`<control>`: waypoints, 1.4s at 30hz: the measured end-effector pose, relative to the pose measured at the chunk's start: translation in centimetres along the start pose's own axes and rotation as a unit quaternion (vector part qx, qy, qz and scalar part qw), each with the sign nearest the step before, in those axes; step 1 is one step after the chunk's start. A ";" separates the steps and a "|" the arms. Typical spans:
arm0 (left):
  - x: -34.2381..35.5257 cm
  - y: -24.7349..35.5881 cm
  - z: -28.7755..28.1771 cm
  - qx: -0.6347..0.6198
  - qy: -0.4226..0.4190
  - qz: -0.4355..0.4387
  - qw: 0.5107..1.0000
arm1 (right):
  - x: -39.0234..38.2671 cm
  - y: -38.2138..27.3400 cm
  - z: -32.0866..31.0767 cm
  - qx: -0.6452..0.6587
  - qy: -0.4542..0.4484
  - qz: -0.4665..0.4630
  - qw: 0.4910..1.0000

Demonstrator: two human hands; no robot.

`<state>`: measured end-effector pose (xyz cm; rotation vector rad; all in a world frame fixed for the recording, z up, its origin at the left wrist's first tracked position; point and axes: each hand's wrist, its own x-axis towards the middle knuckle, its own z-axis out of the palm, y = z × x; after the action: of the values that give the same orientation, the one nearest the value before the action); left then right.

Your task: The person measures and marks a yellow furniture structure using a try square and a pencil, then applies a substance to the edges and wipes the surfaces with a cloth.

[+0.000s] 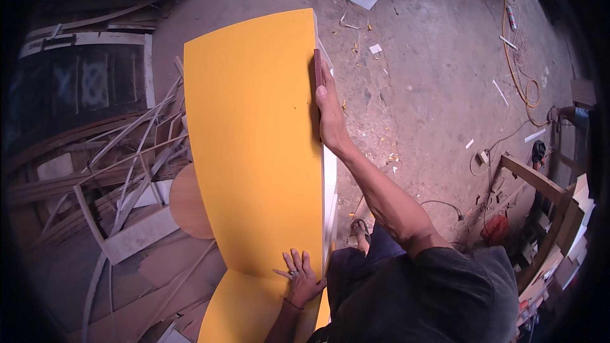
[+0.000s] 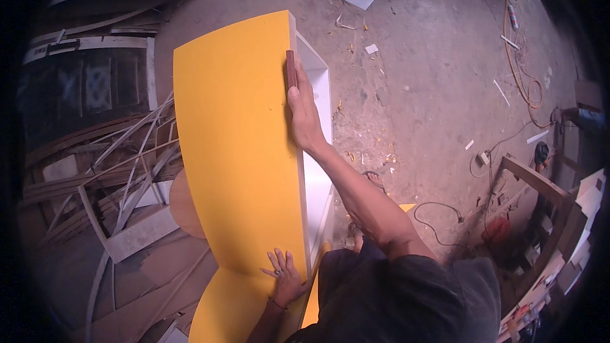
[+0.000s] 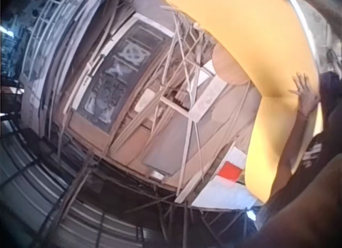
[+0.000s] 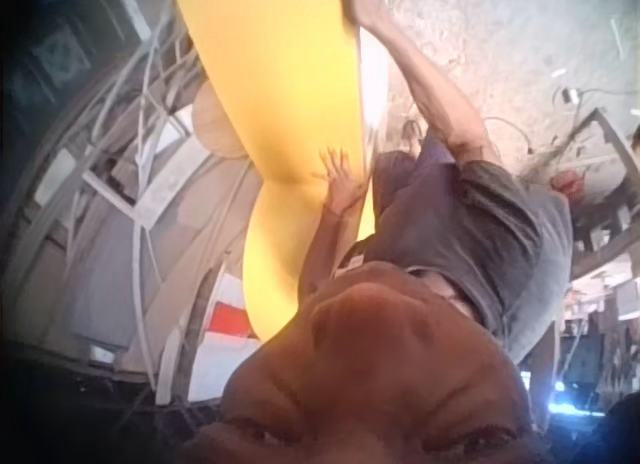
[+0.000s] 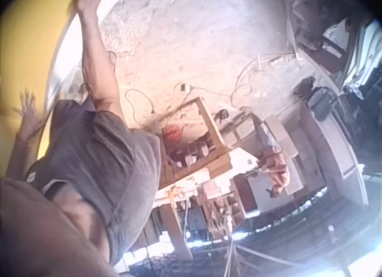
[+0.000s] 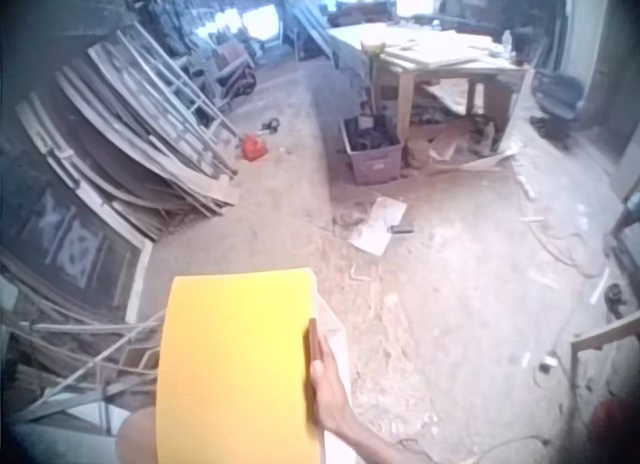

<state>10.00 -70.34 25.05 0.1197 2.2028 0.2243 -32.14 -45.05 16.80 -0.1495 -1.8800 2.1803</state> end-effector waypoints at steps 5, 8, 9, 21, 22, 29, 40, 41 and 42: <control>-0.1 0.3 -0.2 0.041 0.013 0.008 0.999 | 8.2 1.5 -0.9 0.024 0.029 -0.058 0.998; -0.1 0.5 -0.2 0.032 -0.008 -0.007 0.999 | 7.2 1.4 -1.4 -0.007 0.009 -0.019 1.000; -0.1 0.6 -0.3 0.031 -0.002 -0.009 0.999 | 3.7 1.0 -0.8 -0.016 0.022 0.002 1.000; -0.4 0.2 0.0 0.005 0.050 0.015 0.999 | 13.4 6.5 -0.1 -0.022 0.110 -0.039 0.993; -0.4 -0.1 0.3 -0.008 0.027 0.006 1.000 | 11.1 6.2 -0.2 -0.021 0.099 -0.069 0.992; -1.6 0.0 0.2 0.026 0.075 0.078 0.994 | -26.8 -2.5 -0.2 -0.042 -0.069 0.164 0.983; 0.5 4.3 0.6 0.180 0.115 -0.046 0.976 | -44.5 8.4 -31.7 -0.276 0.124 0.275 0.913; 0.9 4.5 0.2 0.170 0.128 -0.009 0.977 | -46.7 8.7 -36.2 -0.330 0.164 0.261 0.892; 1.5 4.7 -0.4 0.164 0.159 0.035 0.973 | -49.2 8.5 -40.0 -0.368 0.201 0.260 0.870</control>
<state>8.80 -65.55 25.02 0.3672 2.5433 -0.0926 23.82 -20.62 -2.27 -1.2688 -2.4659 1.3514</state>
